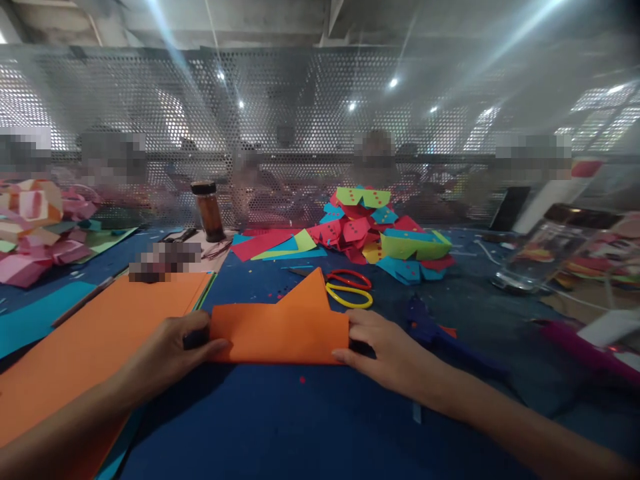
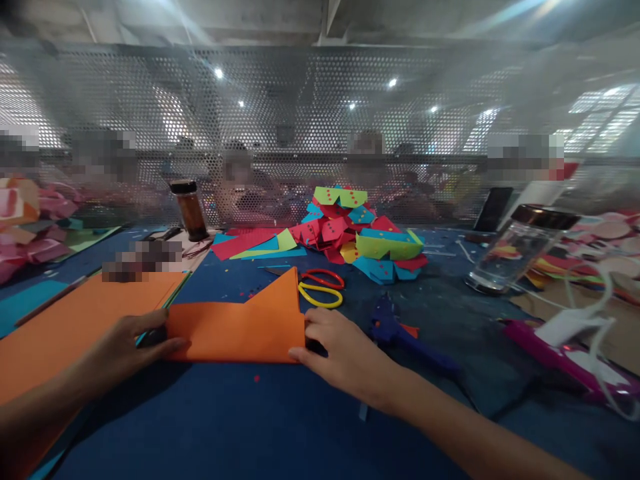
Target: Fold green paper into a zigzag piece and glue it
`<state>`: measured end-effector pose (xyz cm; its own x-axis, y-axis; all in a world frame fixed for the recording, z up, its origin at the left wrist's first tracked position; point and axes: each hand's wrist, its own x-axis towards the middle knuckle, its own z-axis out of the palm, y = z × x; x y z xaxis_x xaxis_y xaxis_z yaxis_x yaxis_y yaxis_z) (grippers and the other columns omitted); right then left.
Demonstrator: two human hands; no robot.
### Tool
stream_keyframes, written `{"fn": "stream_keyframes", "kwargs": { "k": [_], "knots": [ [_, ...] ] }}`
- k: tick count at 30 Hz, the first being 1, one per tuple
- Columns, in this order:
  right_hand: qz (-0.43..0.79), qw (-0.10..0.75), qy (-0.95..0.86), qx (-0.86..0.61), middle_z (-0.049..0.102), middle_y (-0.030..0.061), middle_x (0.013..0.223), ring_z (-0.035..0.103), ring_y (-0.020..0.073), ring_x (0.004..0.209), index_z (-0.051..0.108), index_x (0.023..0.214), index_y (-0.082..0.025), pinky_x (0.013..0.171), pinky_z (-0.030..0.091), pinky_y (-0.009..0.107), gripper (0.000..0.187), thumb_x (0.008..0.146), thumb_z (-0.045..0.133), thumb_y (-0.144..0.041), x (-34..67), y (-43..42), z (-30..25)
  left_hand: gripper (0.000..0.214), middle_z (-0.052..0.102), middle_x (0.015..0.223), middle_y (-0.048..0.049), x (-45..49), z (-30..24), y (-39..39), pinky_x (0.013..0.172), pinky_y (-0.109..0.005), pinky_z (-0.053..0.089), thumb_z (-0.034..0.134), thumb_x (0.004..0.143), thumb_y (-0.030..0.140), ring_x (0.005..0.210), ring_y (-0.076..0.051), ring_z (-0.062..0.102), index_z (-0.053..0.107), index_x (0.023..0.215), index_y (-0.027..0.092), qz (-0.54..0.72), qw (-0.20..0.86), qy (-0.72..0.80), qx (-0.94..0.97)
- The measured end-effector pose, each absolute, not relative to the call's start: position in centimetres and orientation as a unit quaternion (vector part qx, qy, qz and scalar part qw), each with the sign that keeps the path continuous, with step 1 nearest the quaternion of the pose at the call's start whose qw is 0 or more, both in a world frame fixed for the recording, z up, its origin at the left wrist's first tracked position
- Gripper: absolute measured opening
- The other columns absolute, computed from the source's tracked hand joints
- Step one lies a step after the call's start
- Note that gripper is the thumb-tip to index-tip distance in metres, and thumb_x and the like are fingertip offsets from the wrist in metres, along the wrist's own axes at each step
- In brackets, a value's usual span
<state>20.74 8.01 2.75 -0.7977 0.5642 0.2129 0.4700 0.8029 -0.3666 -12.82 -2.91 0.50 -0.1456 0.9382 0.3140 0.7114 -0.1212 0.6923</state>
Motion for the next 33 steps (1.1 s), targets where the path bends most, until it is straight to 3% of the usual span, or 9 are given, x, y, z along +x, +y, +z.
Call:
{"fn": "stream_keyframes", "kwargs": {
  "k": [2, 4, 7, 11, 13, 15, 17, 19, 33],
  "knots": [
    [0.141, 0.154, -0.935, -0.285, 0.062, 0.0066, 0.090, 0.058, 0.0213, 0.087, 0.066, 0.072, -0.019, 0.080, 0.048, 0.035, 0.026, 0.090, 0.061, -0.038, 20.62, 8.06, 2.81, 0.039, 0.044, 0.052, 0.0061, -12.68, 0.57, -2.90, 0.047, -0.022, 0.031, 0.072, 0.073, 0.049, 0.050, -0.012, 0.042, 0.051, 0.056, 0.020, 0.345, 0.123, 0.667, 0.648],
    [0.135, 0.151, -0.935, -0.292, 0.062, 0.0059, 0.088, 0.058, 0.0212, 0.085, 0.064, 0.071, -0.019, 0.078, 0.047, 0.035, 0.025, 0.089, 0.062, -0.037, 20.52, 8.14, 2.80, 0.036, 0.048, 0.056, 0.0055, -12.63, 0.61, -2.92, 0.050, -0.022, 0.034, 0.067, 0.077, 0.051, 0.053, -0.013, 0.045, 0.054, 0.063, 0.021, 0.312, 0.123, 0.675, 0.657],
    [0.134, 0.143, -0.933, -0.301, 0.062, 0.0064, 0.091, 0.058, 0.0221, 0.088, 0.062, 0.073, -0.019, 0.079, 0.047, 0.035, 0.022, 0.088, 0.062, -0.035, 20.42, 8.27, 2.66, 0.027, 0.056, 0.066, 0.0052, -12.70, 0.51, -2.96, 0.057, -0.023, 0.040, 0.067, 0.079, 0.048, 0.060, -0.015, 0.051, 0.062, 0.089, 0.023, 0.316, 0.122, 0.670, 0.660],
    [0.143, 0.134, -0.930, -0.312, 0.061, 0.0063, 0.091, 0.057, 0.0221, 0.088, 0.059, 0.072, -0.018, 0.077, 0.046, 0.035, 0.023, 0.088, 0.062, -0.034, 20.34, 8.29, 2.56, 0.050, 0.055, 0.070, 0.0066, -12.72, 0.44, -2.99, 0.068, -0.025, 0.044, 0.064, 0.083, 0.038, 0.065, -0.015, 0.055, 0.048, 0.129, 0.028, 0.335, 0.126, 0.651, 0.669],
    [0.147, 0.129, -0.928, -0.318, 0.060, 0.0059, 0.090, 0.057, 0.0218, 0.088, 0.058, 0.072, -0.018, 0.076, 0.046, 0.035, 0.023, 0.088, 0.062, -0.034, 20.31, 8.22, 2.64, 0.055, 0.056, 0.072, 0.0059, -12.65, 0.54, -2.97, 0.071, -0.026, 0.046, 0.063, 0.085, 0.037, 0.067, -0.016, 0.058, 0.045, 0.135, 0.029, 0.337, 0.125, 0.642, 0.677],
    [0.148, 0.123, -0.927, -0.323, 0.059, 0.0057, 0.090, 0.056, 0.0218, 0.087, 0.057, 0.072, -0.018, 0.076, 0.045, 0.035, 0.023, 0.089, 0.061, -0.034, 20.29, 8.13, 2.76, 0.043, 0.062, 0.079, 0.0030, -12.56, 0.70, -2.93, 0.073, -0.027, 0.047, 0.063, 0.085, 0.038, 0.072, -0.017, 0.061, 0.056, 0.127, 0.030, 0.333, 0.125, 0.629, 0.691],
    [0.145, 0.118, -0.926, -0.328, 0.059, 0.0057, 0.089, 0.056, 0.0219, 0.087, 0.057, 0.072, -0.018, 0.076, 0.045, 0.035, 0.023, 0.088, 0.062, -0.034, 20.25, 8.05, 2.87, 0.023, 0.066, 0.084, -0.0004, -12.50, 0.85, -2.90, 0.073, -0.028, 0.048, 0.060, 0.088, 0.039, 0.078, -0.018, 0.063, 0.070, 0.106, 0.028, 0.318, 0.137, 0.607, 0.715],
    [0.144, 0.119, -0.926, -0.329, 0.059, 0.0059, 0.089, 0.056, 0.0219, 0.087, 0.058, 0.072, -0.018, 0.076, 0.045, 0.036, 0.023, 0.088, 0.062, -0.034, 20.21, 8.00, 2.92, 0.021, 0.067, 0.087, -0.0023, -12.48, 0.92, -2.88, 0.074, -0.029, 0.049, 0.056, 0.091, 0.037, 0.082, -0.019, 0.064, 0.074, 0.093, 0.027, 0.306, 0.147, 0.587, 0.735],
    [0.152, 0.109, -0.924, -0.334, 0.056, 0.0040, 0.087, 0.054, 0.0207, 0.085, 0.051, 0.068, -0.019, 0.076, 0.041, 0.033, 0.027, 0.087, 0.063, -0.034, 20.00, 7.87, 3.19, 0.019, 0.065, 0.088, -0.0010, -12.19, 1.05, -3.00, 0.076, -0.029, 0.050, 0.055, 0.094, 0.036, 0.085, -0.017, 0.063, 0.072, 0.097, 0.028, 0.282, 0.132, 0.572, 0.759]
  ]
}}
